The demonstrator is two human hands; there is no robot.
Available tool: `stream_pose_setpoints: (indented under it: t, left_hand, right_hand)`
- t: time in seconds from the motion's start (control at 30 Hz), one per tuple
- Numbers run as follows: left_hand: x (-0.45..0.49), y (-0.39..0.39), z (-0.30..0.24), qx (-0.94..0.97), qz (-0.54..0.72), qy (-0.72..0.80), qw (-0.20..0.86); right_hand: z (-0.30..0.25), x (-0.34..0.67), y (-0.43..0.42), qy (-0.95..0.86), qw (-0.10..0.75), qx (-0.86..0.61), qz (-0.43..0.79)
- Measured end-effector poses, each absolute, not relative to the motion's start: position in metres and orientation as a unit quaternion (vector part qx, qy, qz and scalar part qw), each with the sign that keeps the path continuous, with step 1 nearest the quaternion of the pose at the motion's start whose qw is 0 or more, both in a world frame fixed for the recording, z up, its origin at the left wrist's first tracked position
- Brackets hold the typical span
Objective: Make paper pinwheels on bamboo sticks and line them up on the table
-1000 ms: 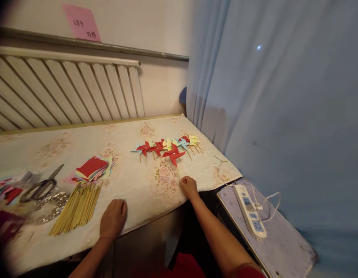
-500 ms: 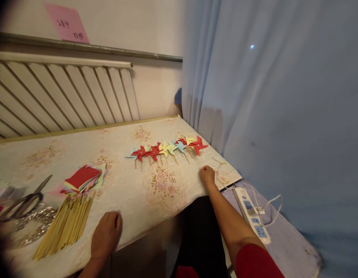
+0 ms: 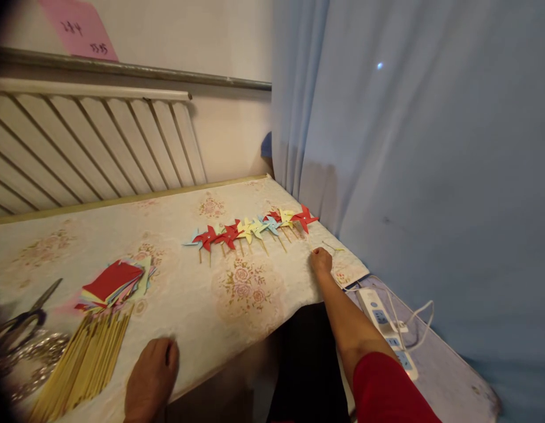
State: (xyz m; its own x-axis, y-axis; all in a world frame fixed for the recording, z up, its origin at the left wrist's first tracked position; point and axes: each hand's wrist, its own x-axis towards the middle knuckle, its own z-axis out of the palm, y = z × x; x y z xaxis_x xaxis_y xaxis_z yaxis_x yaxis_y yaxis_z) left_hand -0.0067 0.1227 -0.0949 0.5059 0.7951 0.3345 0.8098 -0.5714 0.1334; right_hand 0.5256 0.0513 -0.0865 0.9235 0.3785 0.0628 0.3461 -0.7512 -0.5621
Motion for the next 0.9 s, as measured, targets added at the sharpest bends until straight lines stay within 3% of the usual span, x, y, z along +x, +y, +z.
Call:
stream_pose_setpoints:
  t: [0.9]
  left_hand:
    - [-0.011, 0.123, -0.101, -0.862, -0.187, -0.471, -0.01]
  right_hand:
    - [-0.083, 0.555, 0.083, -0.21, 0.243, -0.946, 0.029]
